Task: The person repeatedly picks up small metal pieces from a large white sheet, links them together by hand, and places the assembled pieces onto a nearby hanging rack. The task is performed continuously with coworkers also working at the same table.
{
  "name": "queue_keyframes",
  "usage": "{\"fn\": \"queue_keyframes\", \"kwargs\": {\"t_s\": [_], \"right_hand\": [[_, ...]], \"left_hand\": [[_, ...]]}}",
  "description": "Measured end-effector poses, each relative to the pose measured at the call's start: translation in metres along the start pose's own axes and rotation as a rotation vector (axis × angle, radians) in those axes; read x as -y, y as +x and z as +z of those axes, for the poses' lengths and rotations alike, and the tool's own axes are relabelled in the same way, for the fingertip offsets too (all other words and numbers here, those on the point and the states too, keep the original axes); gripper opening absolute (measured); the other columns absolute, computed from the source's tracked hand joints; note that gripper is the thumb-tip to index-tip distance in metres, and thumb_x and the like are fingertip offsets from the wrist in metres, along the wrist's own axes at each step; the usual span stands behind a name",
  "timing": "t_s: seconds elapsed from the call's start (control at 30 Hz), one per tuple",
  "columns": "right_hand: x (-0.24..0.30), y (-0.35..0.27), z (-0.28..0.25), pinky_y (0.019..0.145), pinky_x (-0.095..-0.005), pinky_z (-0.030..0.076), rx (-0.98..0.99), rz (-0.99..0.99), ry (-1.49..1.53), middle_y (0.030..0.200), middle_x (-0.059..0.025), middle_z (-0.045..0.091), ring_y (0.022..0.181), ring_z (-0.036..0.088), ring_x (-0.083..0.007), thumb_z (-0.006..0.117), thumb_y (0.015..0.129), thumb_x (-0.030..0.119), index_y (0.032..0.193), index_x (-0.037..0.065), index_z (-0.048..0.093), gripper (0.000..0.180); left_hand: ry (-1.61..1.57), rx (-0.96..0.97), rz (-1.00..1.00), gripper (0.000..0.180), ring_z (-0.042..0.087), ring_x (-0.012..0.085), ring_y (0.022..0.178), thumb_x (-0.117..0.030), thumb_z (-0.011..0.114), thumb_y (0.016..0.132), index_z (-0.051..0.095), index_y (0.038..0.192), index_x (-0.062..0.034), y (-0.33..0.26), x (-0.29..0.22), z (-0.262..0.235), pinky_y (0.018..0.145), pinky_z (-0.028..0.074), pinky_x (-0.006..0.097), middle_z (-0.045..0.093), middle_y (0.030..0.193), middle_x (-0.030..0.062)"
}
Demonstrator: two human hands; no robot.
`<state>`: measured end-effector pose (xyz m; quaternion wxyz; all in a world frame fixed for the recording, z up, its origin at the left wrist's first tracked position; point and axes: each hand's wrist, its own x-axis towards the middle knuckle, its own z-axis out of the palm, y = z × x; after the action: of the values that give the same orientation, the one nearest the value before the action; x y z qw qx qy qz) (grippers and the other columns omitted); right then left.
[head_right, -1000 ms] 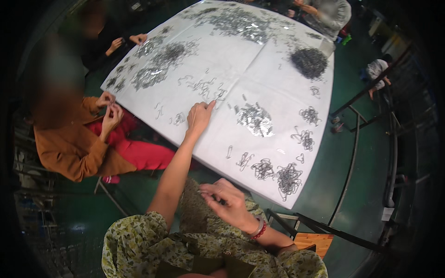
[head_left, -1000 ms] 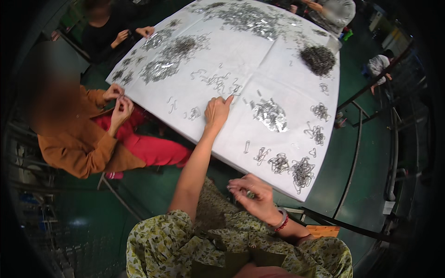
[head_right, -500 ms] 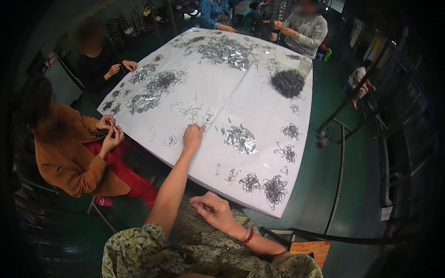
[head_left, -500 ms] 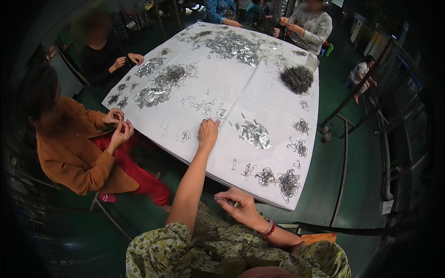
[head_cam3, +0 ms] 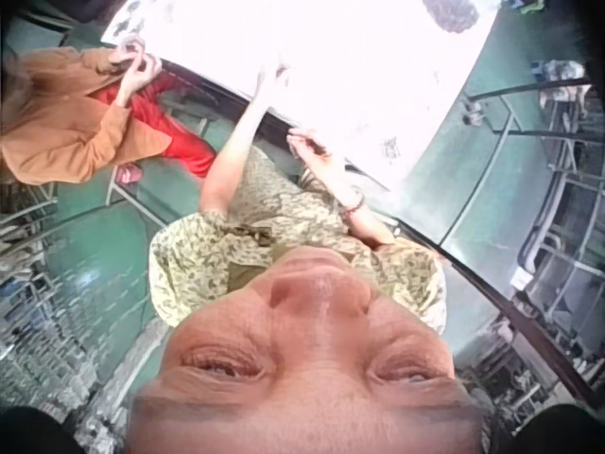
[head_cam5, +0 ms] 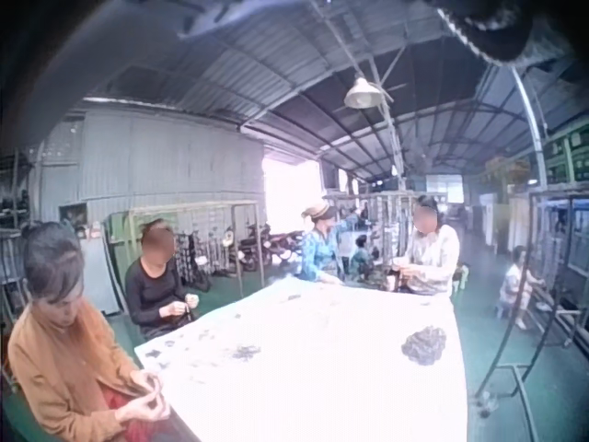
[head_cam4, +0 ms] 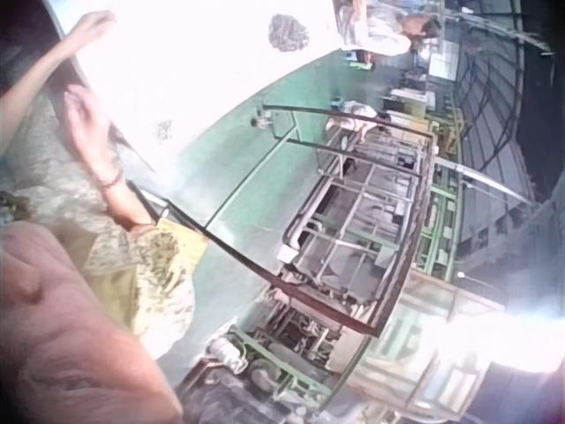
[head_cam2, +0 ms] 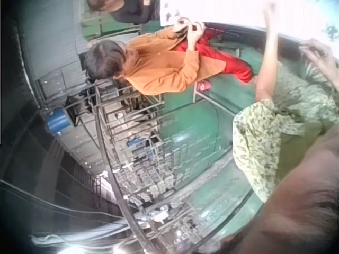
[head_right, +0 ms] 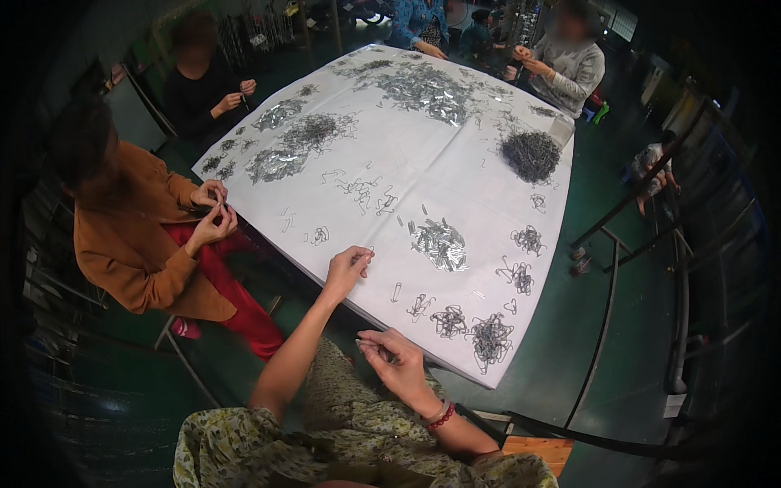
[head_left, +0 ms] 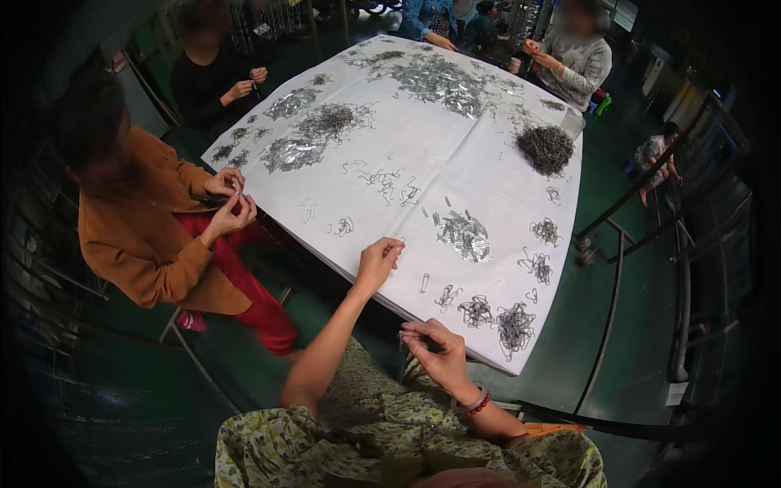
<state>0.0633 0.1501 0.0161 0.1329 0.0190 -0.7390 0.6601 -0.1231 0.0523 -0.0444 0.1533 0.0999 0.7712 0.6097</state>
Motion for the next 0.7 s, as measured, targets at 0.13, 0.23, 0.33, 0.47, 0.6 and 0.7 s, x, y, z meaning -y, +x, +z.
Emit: {"fn": "queue_keyframes", "kwargs": {"t_s": [0.13,0.23,0.33,0.47,0.6,0.7], "right_hand": [[-0.006,0.004,0.000,0.053,-0.0189,0.038,-0.058,0.001,0.013,0.076,-0.0030,0.062,0.061,0.051,-0.0054,0.064,0.075,-0.003,0.099,0.001,0.065,0.024],[0.001,0.006,-0.001,0.064,-0.0209,0.045,-0.070,0.033,-0.019,0.076,-0.0053,0.061,0.071,0.058,-0.0096,0.063,0.077,-0.005,0.096,-0.003,0.064,0.019],[0.006,0.007,0.001,0.062,-0.0214,0.043,-0.117,0.013,-0.003,0.075,-0.0054,0.060,0.068,0.054,-0.0090,0.064,0.077,-0.005,0.093,-0.003,0.065,0.017],[0.006,0.003,0.003,0.057,-0.0206,0.042,-0.202,-0.062,0.004,0.071,-0.0050,0.058,0.063,0.053,-0.0088,0.065,0.076,-0.002,0.094,-0.002,0.066,0.018],[0.005,0.001,0.005,0.057,-0.0226,0.043,-0.264,-0.157,-0.027,0.072,-0.0063,0.059,0.064,0.053,-0.0110,0.064,0.076,-0.005,0.094,-0.003,0.065,0.018],[0.005,0.002,0.007,0.057,-0.0235,0.044,-0.310,-0.221,-0.077,0.074,-0.0075,0.061,0.064,0.053,-0.0132,0.064,0.075,-0.006,0.094,-0.003,0.064,0.019]], "left_hand": [[-0.545,0.041,0.052,0.011,0.058,0.0123,0.078,-0.006,0.058,0.086,0.059,0.093,0.0025,-0.065,-0.025,-0.012,0.069,0.049,0.025,0.060,0.085,0.0064],[-0.661,0.087,0.164,0.010,0.058,0.0128,0.080,-0.003,0.059,0.086,0.059,0.094,0.0023,-0.115,-0.050,-0.018,0.074,0.049,0.025,0.060,0.086,0.0055],[-0.578,0.096,0.275,0.009,0.057,0.0125,0.087,0.002,0.059,0.083,0.059,0.092,0.0026,-0.144,-0.062,-0.011,0.080,0.047,0.025,0.059,0.093,0.0072],[-0.357,-0.022,0.385,0.007,0.054,0.0121,0.091,0.000,0.061,0.082,0.061,0.089,0.0027,-0.145,-0.051,0.003,0.077,0.046,0.024,0.054,0.103,0.0086],[-0.347,-0.083,0.365,0.008,0.053,0.0130,0.090,-0.003,0.063,0.082,0.062,0.088,0.0024,-0.148,-0.052,0.010,0.075,0.046,0.024,0.053,0.103,0.0083],[-0.267,-0.129,0.372,0.008,0.054,0.0139,0.091,-0.003,0.062,0.082,0.061,0.088,0.0031,-0.151,-0.054,0.012,0.076,0.046,0.025,0.053,0.103,0.0090]]}}
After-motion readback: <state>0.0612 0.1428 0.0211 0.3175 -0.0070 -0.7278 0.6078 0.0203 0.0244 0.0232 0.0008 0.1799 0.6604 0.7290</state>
